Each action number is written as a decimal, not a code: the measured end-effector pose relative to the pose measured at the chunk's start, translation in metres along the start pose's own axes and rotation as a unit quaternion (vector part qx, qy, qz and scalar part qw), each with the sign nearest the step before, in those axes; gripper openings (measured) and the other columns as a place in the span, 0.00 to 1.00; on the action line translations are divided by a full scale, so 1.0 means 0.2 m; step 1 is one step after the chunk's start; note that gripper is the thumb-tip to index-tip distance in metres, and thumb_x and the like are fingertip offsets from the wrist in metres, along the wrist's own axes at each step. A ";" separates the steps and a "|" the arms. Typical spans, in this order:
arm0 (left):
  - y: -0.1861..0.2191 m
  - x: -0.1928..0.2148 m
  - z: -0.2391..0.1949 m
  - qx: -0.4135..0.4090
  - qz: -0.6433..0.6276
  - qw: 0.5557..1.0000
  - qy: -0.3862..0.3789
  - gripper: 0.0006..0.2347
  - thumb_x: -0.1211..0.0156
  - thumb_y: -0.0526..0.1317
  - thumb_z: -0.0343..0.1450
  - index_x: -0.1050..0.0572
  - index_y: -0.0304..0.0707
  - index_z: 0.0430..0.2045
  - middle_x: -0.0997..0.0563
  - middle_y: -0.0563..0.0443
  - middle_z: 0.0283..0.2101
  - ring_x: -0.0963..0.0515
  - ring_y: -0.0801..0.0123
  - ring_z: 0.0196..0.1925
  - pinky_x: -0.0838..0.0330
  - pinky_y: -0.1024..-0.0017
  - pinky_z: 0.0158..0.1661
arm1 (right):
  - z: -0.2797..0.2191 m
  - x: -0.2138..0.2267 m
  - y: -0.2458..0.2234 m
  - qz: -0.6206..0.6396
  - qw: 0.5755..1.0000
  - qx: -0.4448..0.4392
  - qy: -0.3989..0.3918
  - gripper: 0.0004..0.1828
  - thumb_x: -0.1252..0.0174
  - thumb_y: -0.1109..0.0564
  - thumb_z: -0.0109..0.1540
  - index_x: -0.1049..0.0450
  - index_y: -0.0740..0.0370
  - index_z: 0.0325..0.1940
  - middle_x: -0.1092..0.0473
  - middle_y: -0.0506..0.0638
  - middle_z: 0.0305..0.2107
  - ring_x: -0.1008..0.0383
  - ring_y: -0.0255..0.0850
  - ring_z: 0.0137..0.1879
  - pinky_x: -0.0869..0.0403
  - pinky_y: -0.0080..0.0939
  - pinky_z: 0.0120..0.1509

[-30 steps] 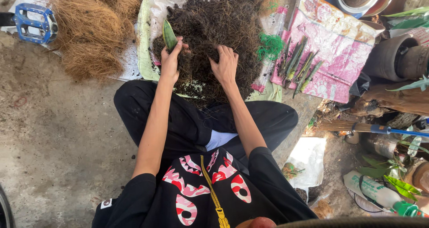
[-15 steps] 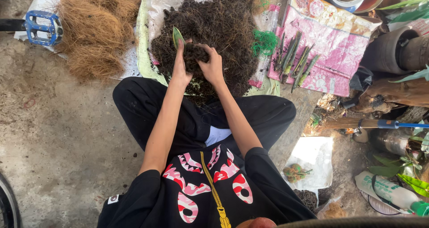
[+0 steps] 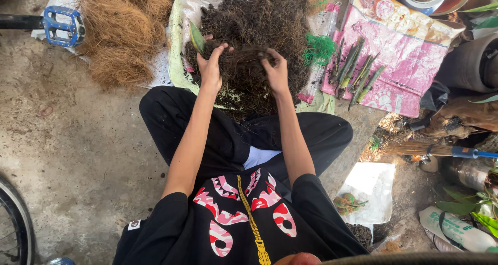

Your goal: The person wraps a plant in a bundle of coconut coir and secures it with green string. They then pick up another plant and begin wrapping it in coir as well.

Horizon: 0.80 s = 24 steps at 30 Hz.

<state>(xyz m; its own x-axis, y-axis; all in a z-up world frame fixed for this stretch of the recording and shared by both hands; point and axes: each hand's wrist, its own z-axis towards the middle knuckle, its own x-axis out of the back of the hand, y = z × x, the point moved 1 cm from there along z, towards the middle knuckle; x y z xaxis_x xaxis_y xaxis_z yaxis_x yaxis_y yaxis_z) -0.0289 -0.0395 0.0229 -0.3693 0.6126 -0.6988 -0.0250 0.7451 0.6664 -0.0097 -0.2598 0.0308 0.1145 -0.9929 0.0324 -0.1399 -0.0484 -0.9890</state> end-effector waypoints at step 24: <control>-0.01 -0.02 -0.08 0.000 0.069 0.998 -0.005 0.26 0.33 0.55 0.69 0.30 0.36 0.53 0.25 0.51 0.39 0.23 0.65 0.43 0.25 0.63 0.50 | -0.13 -0.35 -0.27 0.047 0.989 -0.054 -0.125 0.30 0.66 0.40 0.72 0.46 0.52 0.76 0.38 0.58 0.68 0.36 0.53 0.74 0.31 0.58 0.74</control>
<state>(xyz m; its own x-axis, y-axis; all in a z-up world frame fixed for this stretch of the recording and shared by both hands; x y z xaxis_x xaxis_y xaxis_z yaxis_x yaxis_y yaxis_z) -0.0431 -0.0472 0.0291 -0.3602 0.7120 -0.6027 0.0262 0.6536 0.7564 -0.0358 -0.1906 0.0866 0.3342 -0.9361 -0.1099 -0.2652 0.0185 -0.9640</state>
